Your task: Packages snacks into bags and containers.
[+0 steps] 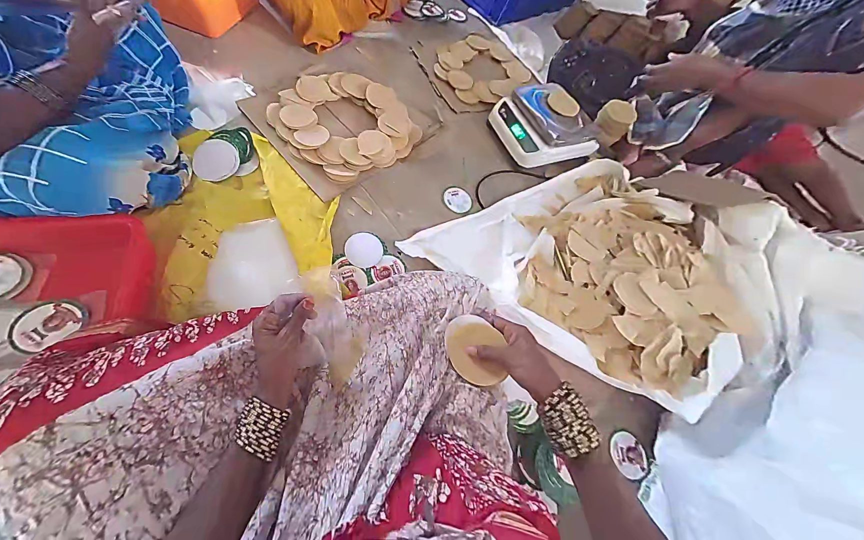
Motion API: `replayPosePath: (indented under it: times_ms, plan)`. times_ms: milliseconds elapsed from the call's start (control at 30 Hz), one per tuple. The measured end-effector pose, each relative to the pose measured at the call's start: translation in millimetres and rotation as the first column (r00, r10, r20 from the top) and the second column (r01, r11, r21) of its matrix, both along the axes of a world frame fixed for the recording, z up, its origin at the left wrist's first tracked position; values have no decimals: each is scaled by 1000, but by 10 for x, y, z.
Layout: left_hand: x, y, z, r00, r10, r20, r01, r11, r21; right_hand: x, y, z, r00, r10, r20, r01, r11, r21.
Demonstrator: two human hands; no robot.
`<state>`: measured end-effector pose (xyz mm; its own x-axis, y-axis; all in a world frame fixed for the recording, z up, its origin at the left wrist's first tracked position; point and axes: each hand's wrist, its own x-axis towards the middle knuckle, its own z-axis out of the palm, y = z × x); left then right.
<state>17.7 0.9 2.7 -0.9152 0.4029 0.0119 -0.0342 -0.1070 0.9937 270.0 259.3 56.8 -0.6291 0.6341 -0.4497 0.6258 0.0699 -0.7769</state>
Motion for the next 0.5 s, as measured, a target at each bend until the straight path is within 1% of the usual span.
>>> replayPosePath:
  times_ms: [67, 100, 133, 167, 200, 233, 267, 300, 333, 367, 400, 433, 467, 500]
  plan:
    - [8, -1, 11, 1000, 8, -9, -8, 1000, -1, -32, -21, 66, 992, 59, 113, -76, 985, 155]
    - [14, -1, 12, 1000, 15, -15, -15, 1000, 2, -29, -56, 94, 988, 99, 121, -127, 958, 259]
    - [16, -8, 2, 1000, 18, -24, -18, 1000, 5, 2, -125, 103, 986, 152, 74, -169, 903, 394]
    - [13, -13, 0, 999, 22, -28, -22, 1000, 8, 43, -214, 96, 974, 228, -10, -186, 816, 548]
    - [8, -20, 7, 999, 20, -28, -20, 1000, 7, 87, -302, 79, 940, 331, -87, -173, 679, 713]
    - [11, -32, 14, 1000, 19, -23, -19, 1000, 4, 137, -383, 62, 895, 431, -116, -145, 526, 838]
    - [20, -43, 18, 1000, 19, -17, -19, 1000, 2, 189, -472, 44, 858, 501, -112, -100, 377, 921]
    - [24, -43, 31, 1000, 16, -15, -16, 1000, -7, 244, -562, 29, 844, 528, -90, -63, 265, 962]
    - [23, -29, 45, 1000, 16, -15, -16, 1000, -15, 293, -625, 9, 842, 534, -76, -34, 194, 980]
    - [23, -15, 53, 1000, 18, -10, -18, 1000, -22, 341, -662, -16, 848, 527, -67, -18, 155, 988]
    - [26, -3, 55, 1000, 15, -7, -15, 999, -38, 389, -677, -53, 859, 510, -54, -19, 137, 990]
    - [30, 10, 53, 1000, 10, -1, -10, 999, -45, 430, -669, -97, 873, 487, -29, -45, 139, 989]
    - [32, 18, 40, 1000, 3, -2, -3, 999, -43, 462, -650, -144, 884, 467, 9, -97, 164, 982]
    - [32, 16, 22, 1000, -6, -10, 6, 999, -41, 482, -628, -191, 883, 466, 52, -167, 209, 964]
